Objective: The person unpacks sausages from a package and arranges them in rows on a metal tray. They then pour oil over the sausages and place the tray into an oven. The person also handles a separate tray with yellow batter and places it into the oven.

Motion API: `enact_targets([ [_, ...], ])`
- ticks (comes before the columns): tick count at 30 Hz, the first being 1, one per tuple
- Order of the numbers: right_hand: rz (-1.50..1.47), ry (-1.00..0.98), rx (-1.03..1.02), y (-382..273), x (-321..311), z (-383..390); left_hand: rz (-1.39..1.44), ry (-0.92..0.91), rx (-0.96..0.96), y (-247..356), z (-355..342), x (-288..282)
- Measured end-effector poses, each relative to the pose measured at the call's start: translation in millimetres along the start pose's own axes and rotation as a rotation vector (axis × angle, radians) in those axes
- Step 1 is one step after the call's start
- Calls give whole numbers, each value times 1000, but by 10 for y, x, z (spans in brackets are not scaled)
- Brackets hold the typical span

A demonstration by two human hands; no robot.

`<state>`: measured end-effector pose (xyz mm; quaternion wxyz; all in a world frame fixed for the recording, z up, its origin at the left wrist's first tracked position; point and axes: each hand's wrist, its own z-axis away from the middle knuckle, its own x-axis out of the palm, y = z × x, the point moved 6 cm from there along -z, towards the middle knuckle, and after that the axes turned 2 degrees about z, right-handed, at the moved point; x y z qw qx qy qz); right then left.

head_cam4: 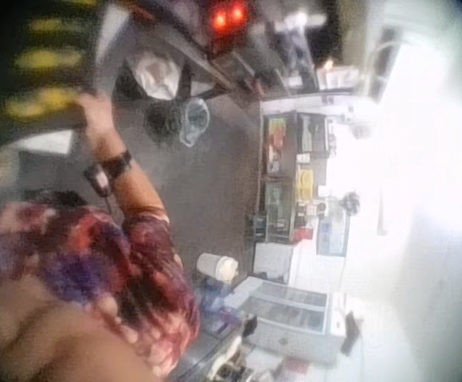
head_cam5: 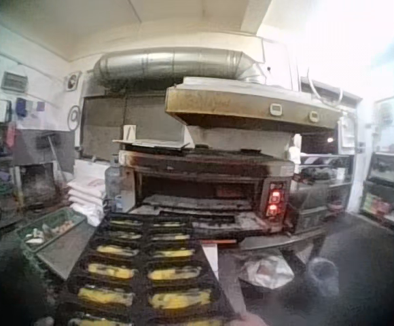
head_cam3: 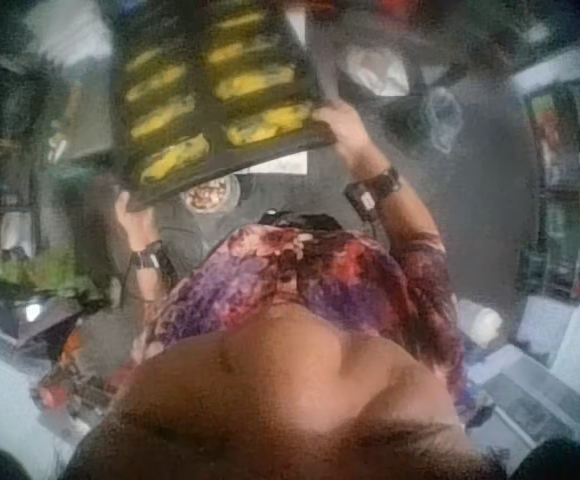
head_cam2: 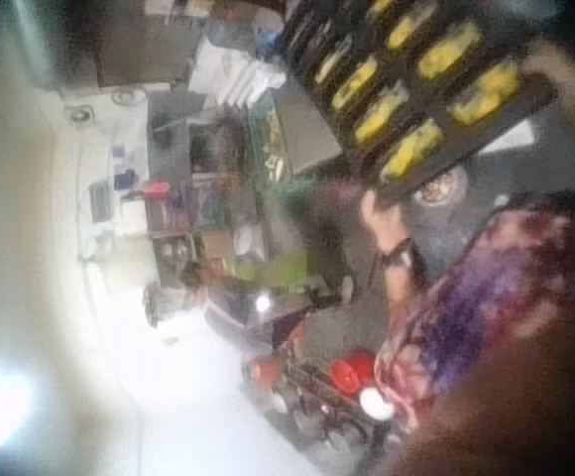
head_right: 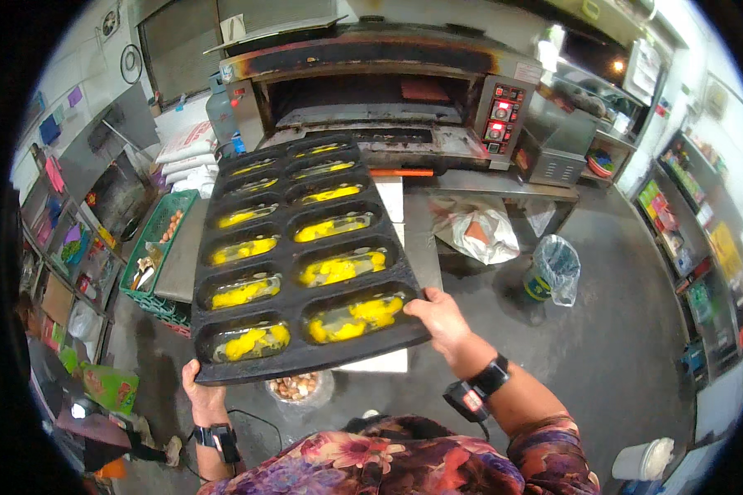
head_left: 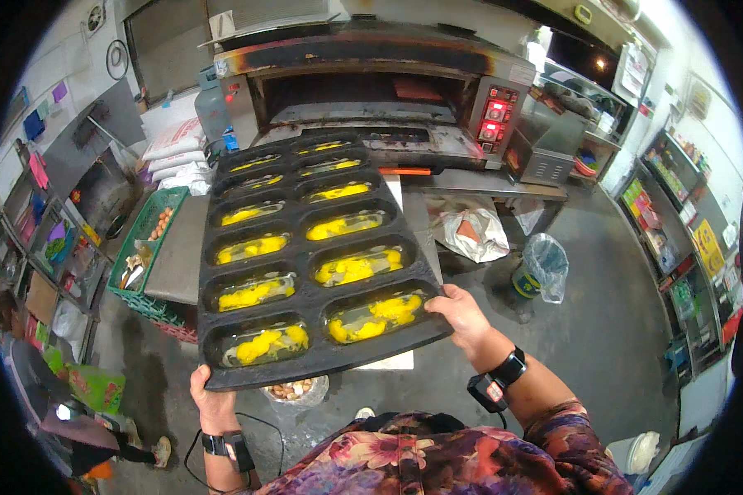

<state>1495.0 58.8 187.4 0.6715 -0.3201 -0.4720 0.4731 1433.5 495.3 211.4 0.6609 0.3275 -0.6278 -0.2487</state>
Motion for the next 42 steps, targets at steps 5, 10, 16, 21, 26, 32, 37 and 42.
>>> enact_targets([
  [5,15,16,2,-253,-798,-421,29,8,61,-665,-127,643],
  [10,-28,-111,14,-606,-1716,-916,35,111,77,-1495,-102,1238],
  [16,16,-165,37,-1029,-2597,-1602,48,217,179,-2282,-346,1922],
  [21,34,-175,13,-1232,-3040,-2357,85,126,181,-2732,-872,2385],
  [26,50,-124,-9,-1320,-3274,-3104,80,174,211,-3042,-1537,2440],
  [32,86,-192,61,-1626,-3360,-3849,80,239,209,-3324,-2327,2597],
  [37,72,-183,32,-1811,-3351,-4390,140,229,209,-3513,-2918,2545],
  [42,50,-143,-4,-2030,-3313,-4786,152,286,221,-3671,-3377,2465],
])
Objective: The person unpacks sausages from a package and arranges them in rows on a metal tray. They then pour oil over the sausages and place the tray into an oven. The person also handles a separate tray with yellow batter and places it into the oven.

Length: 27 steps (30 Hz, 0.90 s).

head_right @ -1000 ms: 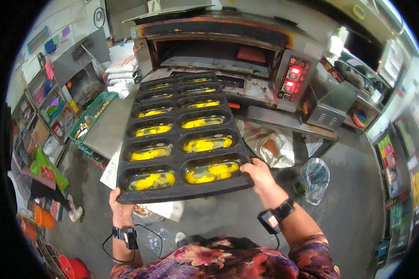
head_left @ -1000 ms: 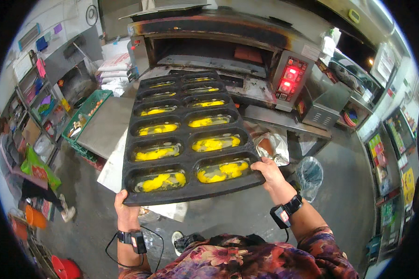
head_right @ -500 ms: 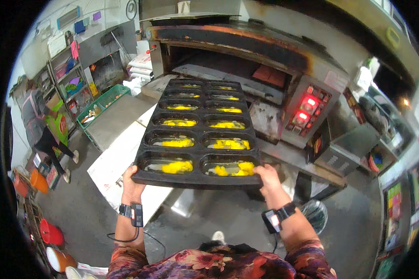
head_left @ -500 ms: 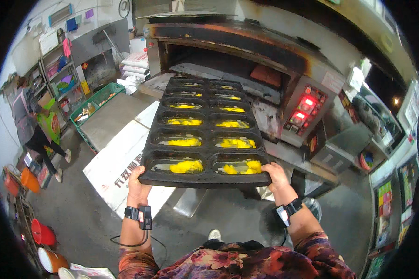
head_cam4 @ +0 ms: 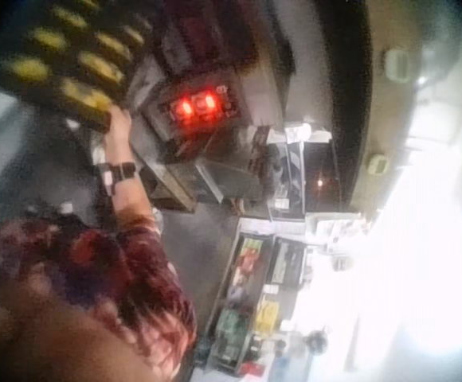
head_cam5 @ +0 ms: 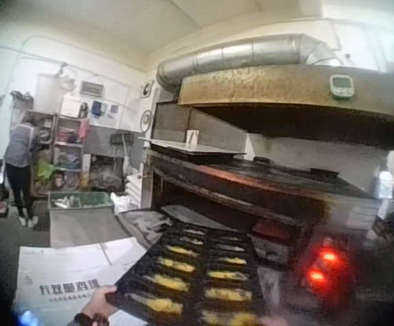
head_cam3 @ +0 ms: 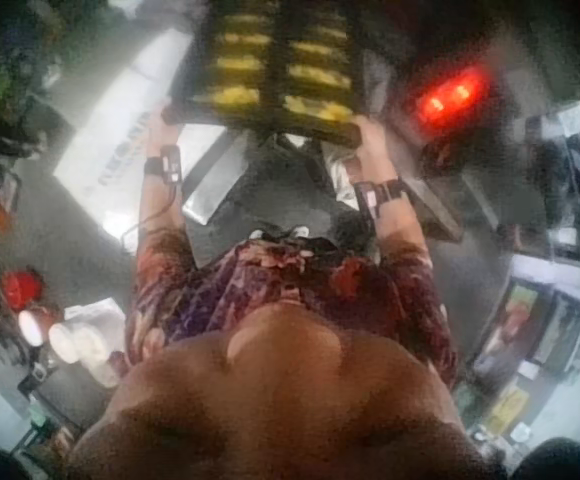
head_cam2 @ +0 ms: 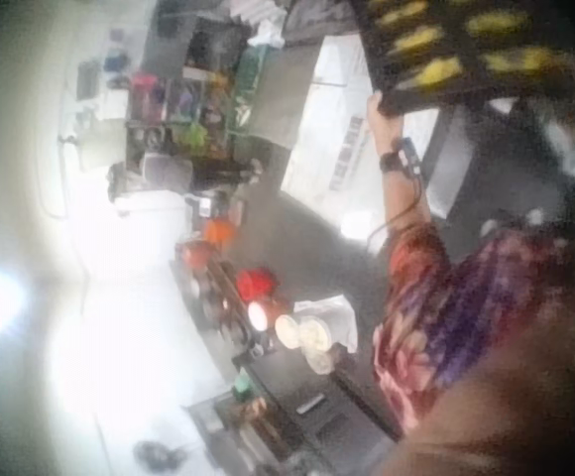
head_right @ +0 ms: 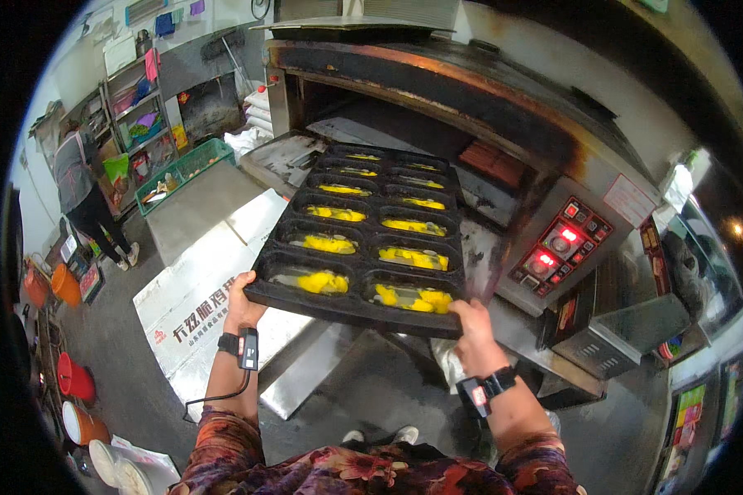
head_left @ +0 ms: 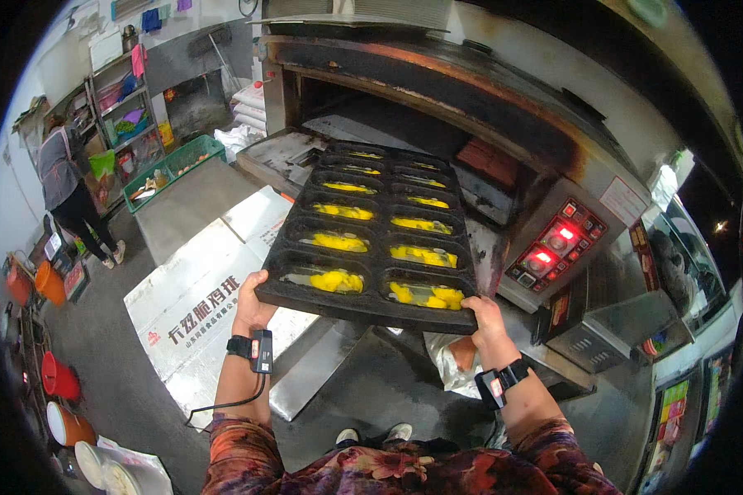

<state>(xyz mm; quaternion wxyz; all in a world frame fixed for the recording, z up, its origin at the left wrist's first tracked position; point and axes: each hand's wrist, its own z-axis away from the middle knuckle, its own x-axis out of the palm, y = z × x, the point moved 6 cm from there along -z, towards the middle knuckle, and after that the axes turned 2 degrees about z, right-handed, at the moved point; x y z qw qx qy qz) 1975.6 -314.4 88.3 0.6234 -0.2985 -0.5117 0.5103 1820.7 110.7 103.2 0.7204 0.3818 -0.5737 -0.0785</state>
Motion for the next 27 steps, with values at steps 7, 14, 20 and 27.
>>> enact_targets([
  [7,22,-80,109,-15,89,-749,461,20,219,-524,-159,658],
  [14,455,-177,-230,-485,341,-1119,450,97,312,-504,-711,1021],
  [20,1369,-729,-1264,-1128,1085,-487,420,223,287,-222,-1260,902],
  [27,1483,-858,-1118,-1040,1653,-891,314,223,274,-71,-1944,792],
])
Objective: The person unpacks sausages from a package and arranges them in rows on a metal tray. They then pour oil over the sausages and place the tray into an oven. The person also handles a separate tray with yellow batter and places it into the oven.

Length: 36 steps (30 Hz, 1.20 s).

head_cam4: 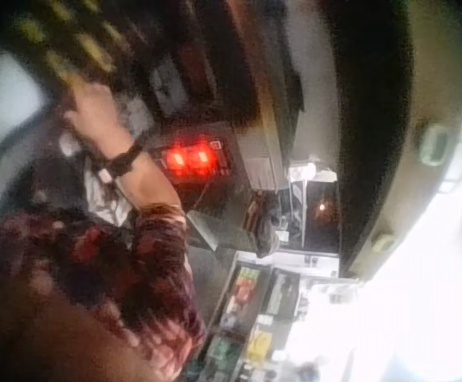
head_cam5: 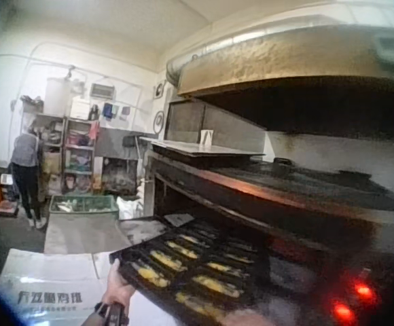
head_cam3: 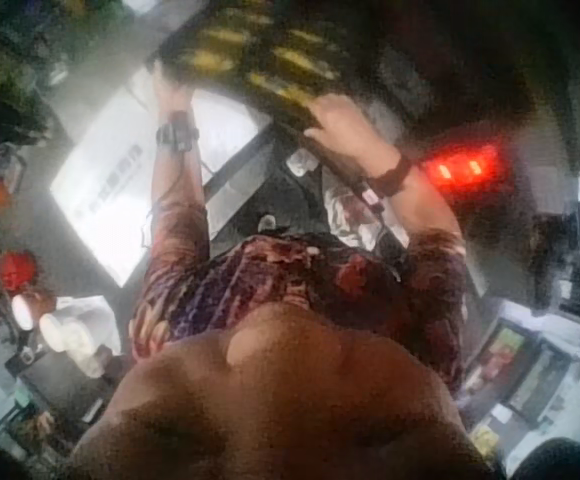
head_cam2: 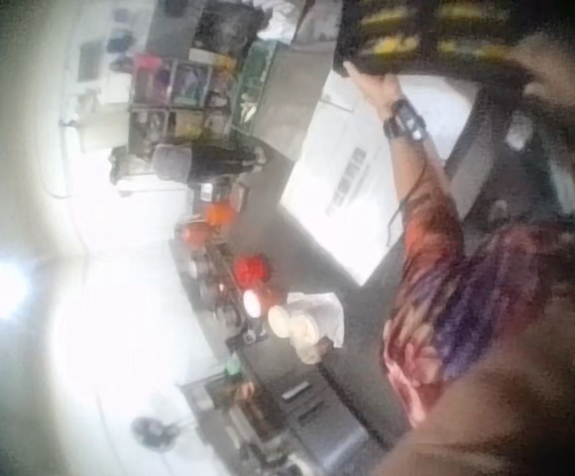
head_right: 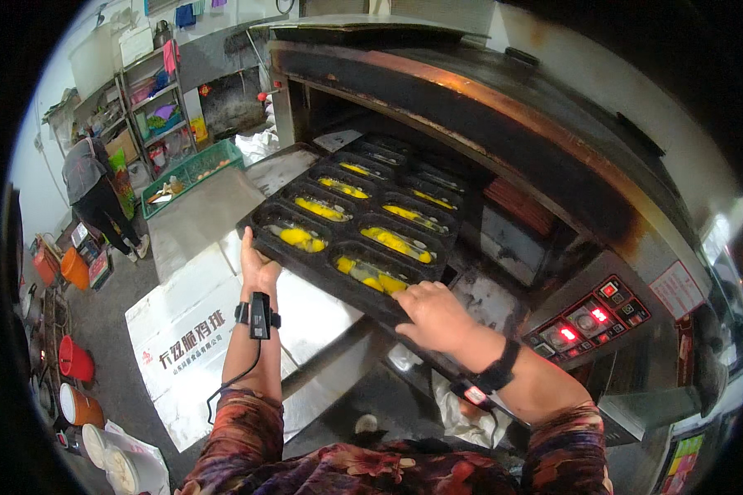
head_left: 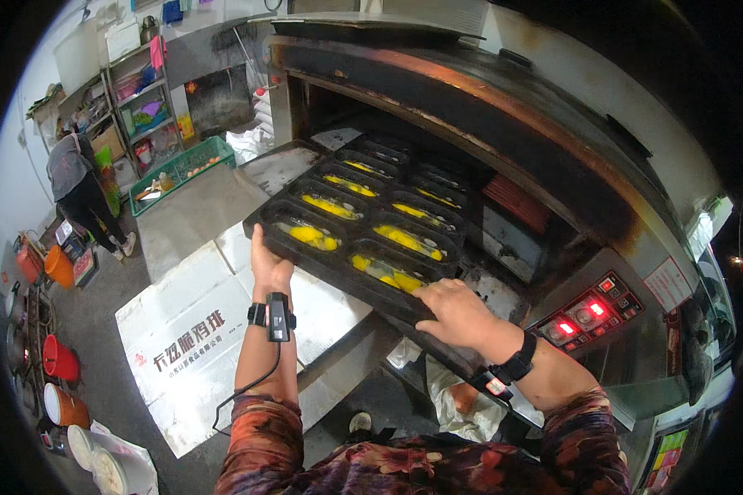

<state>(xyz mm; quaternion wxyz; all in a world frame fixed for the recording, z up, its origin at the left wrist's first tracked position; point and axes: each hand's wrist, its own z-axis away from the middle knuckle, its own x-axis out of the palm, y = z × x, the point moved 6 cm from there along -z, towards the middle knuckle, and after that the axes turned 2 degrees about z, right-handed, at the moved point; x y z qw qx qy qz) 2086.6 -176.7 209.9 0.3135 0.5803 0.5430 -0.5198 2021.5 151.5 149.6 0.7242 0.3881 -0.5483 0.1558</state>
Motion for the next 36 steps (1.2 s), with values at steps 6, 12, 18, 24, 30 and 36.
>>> enact_targets([
  [6,-35,73,112,429,172,-412,-57,-61,-118,-385,-549,97],
  [12,-52,100,178,812,314,-848,-268,26,-111,-748,-750,297],
  [18,-3,107,227,1309,454,-1314,-257,-35,-182,-981,-772,485],
  [24,25,156,243,1783,607,-1754,-162,-426,-188,-645,-144,349],
  [30,90,85,390,2181,758,-2157,-259,-244,-171,32,677,-495],
  [36,138,141,452,2505,749,-2398,-418,132,-61,712,1542,-1422],
])
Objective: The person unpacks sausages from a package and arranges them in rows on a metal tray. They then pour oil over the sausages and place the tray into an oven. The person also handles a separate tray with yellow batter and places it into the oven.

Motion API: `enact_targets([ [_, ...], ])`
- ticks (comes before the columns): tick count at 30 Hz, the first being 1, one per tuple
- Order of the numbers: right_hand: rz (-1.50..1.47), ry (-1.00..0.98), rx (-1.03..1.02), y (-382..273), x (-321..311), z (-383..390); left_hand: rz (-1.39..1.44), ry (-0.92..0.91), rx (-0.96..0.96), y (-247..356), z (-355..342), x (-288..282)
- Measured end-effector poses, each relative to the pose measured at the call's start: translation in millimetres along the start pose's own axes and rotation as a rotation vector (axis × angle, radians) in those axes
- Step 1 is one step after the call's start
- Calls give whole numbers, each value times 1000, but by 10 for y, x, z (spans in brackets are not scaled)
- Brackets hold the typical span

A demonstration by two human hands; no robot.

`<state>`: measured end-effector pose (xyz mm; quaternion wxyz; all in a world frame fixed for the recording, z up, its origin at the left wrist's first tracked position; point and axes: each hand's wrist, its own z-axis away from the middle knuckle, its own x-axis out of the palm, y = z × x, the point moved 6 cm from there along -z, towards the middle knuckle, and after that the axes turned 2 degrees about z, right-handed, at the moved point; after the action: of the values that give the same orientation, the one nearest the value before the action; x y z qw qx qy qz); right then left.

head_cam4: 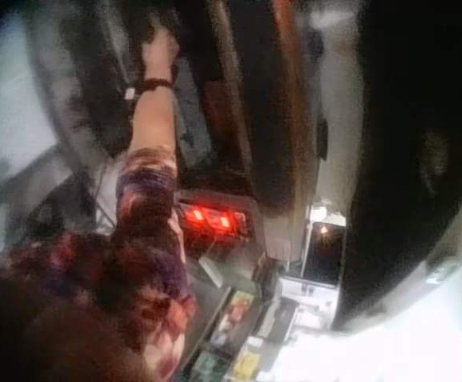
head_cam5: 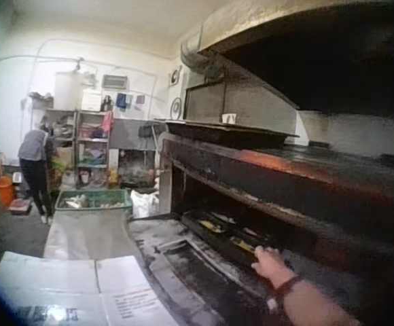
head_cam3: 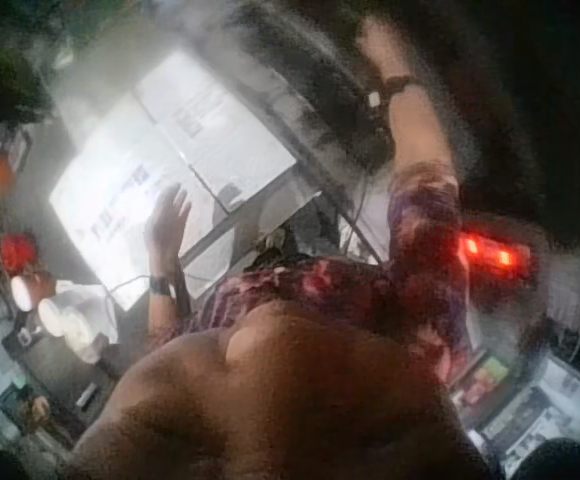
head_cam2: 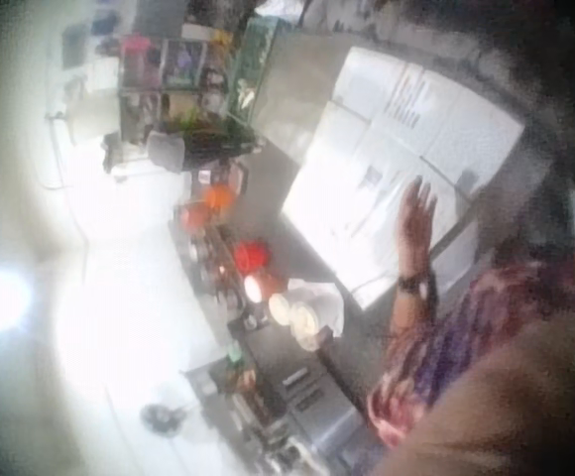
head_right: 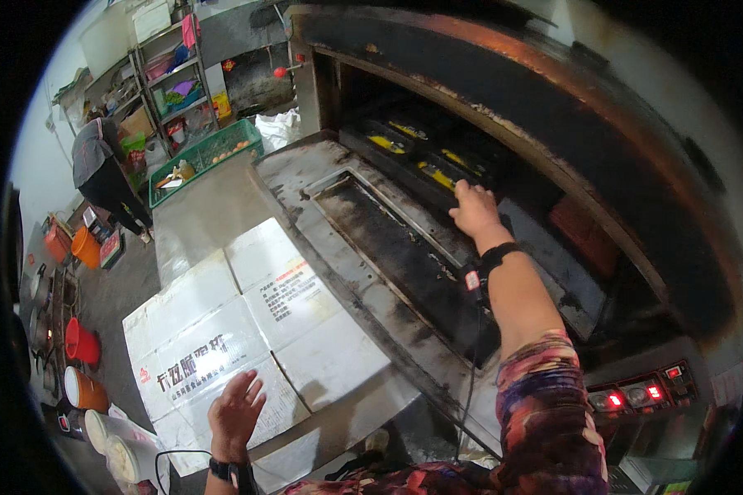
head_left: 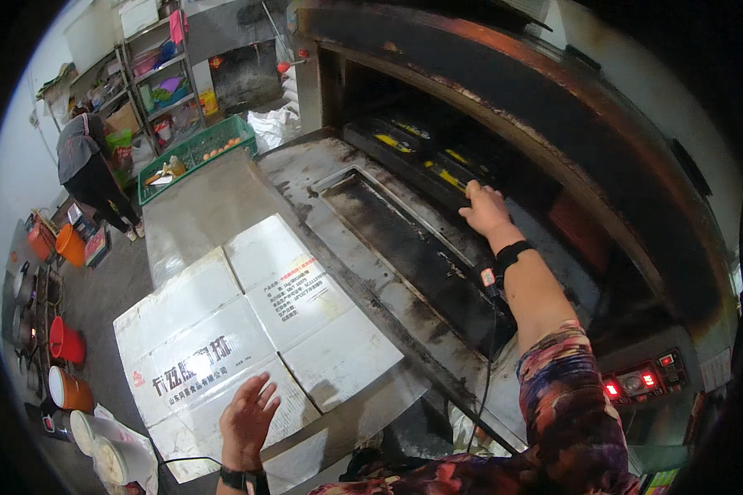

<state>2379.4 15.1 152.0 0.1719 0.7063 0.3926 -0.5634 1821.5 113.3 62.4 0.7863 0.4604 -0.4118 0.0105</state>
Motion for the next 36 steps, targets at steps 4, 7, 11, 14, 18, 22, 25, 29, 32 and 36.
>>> enact_targets([
  [4,103,-22,24,149,73,-206,-21,162,69,143,403,-459],
  [7,142,30,35,260,149,-318,-4,155,103,158,584,-562],
  [11,153,134,31,376,305,-470,-22,128,67,86,719,-563],
  [14,175,215,86,444,403,-571,35,139,49,19,792,-548],
  [18,201,223,137,409,380,-569,72,76,10,-90,772,-458],
  [22,109,98,107,160,105,-229,99,-17,-132,-442,585,-248],
  [25,-73,99,-37,-237,-313,350,156,-79,-324,-928,412,-21],
  [29,-426,158,-267,-646,-1059,1434,225,-158,-606,-1705,234,288],
  [32,-476,176,-353,-674,-1605,2364,232,-206,-679,-2213,114,489],
  [36,-400,227,-399,-429,-2290,3402,200,-262,-661,-2768,-167,697],
])
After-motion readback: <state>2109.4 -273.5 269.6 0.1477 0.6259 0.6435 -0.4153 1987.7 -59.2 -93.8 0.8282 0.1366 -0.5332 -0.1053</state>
